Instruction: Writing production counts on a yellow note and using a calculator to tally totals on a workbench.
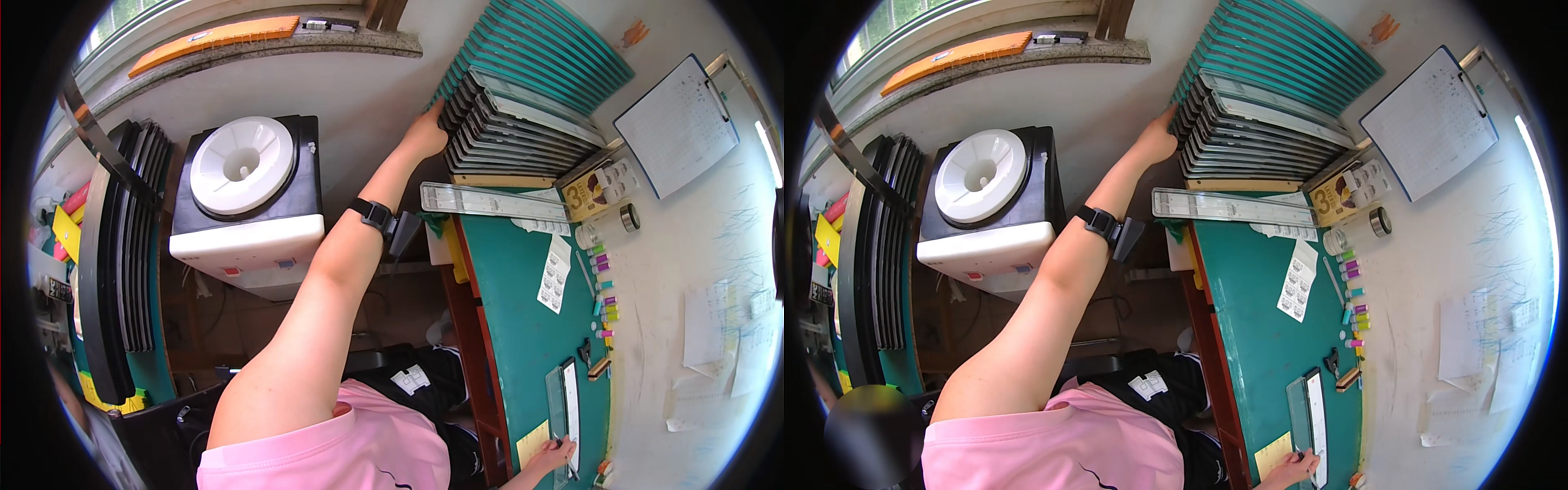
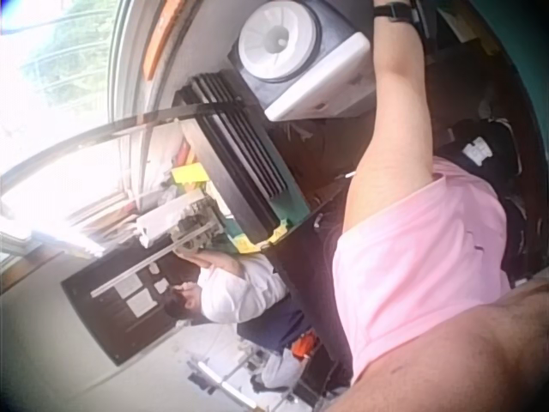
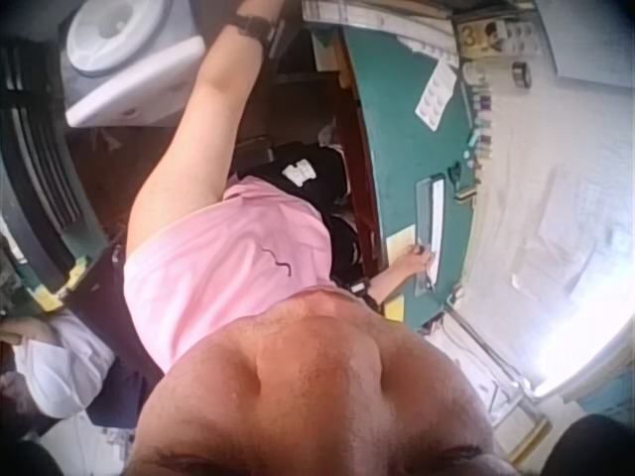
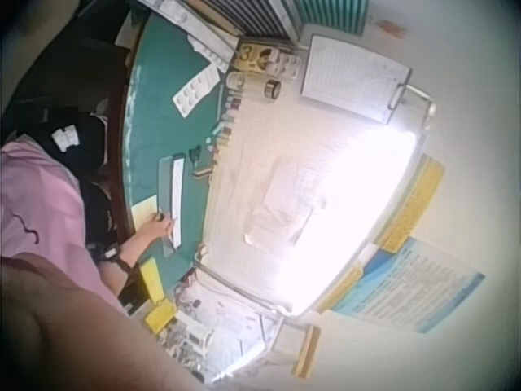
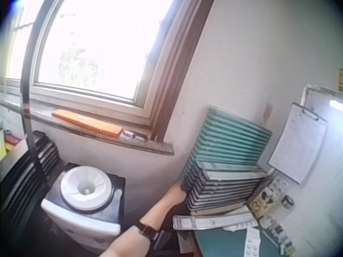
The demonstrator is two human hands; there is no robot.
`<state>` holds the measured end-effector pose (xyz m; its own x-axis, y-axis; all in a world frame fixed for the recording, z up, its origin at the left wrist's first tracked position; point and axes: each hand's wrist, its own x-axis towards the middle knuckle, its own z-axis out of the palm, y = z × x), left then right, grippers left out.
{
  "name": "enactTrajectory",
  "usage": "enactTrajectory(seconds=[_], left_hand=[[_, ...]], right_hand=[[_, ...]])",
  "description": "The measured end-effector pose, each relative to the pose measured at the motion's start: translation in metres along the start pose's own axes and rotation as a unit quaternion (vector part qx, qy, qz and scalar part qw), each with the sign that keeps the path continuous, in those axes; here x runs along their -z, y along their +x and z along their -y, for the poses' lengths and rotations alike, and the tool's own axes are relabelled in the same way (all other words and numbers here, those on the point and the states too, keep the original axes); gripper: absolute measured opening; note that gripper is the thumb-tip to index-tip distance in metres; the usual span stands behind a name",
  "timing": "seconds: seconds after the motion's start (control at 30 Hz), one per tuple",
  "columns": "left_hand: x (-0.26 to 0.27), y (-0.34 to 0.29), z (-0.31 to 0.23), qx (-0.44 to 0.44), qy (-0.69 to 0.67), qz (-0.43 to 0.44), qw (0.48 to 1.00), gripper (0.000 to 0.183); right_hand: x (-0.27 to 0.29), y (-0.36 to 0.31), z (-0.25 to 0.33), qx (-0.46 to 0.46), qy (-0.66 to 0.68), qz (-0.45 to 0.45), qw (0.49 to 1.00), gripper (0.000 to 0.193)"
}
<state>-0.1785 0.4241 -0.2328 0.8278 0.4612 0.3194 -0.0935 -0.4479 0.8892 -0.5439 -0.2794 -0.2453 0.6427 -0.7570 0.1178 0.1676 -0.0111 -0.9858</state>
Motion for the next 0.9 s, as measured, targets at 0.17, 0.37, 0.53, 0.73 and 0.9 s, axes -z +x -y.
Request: enactTrajectory(seconds=[0.17,0.37,0.53,0.73,0.9], left_hand=[[0.004,-0.010,-0.022,0.038,0.011,0.020,0.999,0.090],[0.013,-0.011,-0.039,0.046,0.029,0.004,0.999,0.091],[0.018,-0.015,-0.052,0.081,0.035,0.035,0.995,0.092],[0.017,-0.010,-0.060,0.049,0.035,0.011,0.998,0.094],[0.019,-0.013,-0.060,0.061,0.074,0.007,0.995,0.094]], right_hand=[[0.001,0.000,0.001,0.005,-0.008,-0.005,1.000,0.033],[-0.003,-0.002,0.001,-0.007,0.012,-0.007,1.000,0.033],[-0.002,-0.001,0.002,-0.002,-0.005,-0.002,1.000,0.032],[0.015,0.014,-0.009,0.007,-0.013,0.014,1.000,0.032],[-0.003,0.000,0.002,-0.016,0.013,0.002,1.000,0.031]])
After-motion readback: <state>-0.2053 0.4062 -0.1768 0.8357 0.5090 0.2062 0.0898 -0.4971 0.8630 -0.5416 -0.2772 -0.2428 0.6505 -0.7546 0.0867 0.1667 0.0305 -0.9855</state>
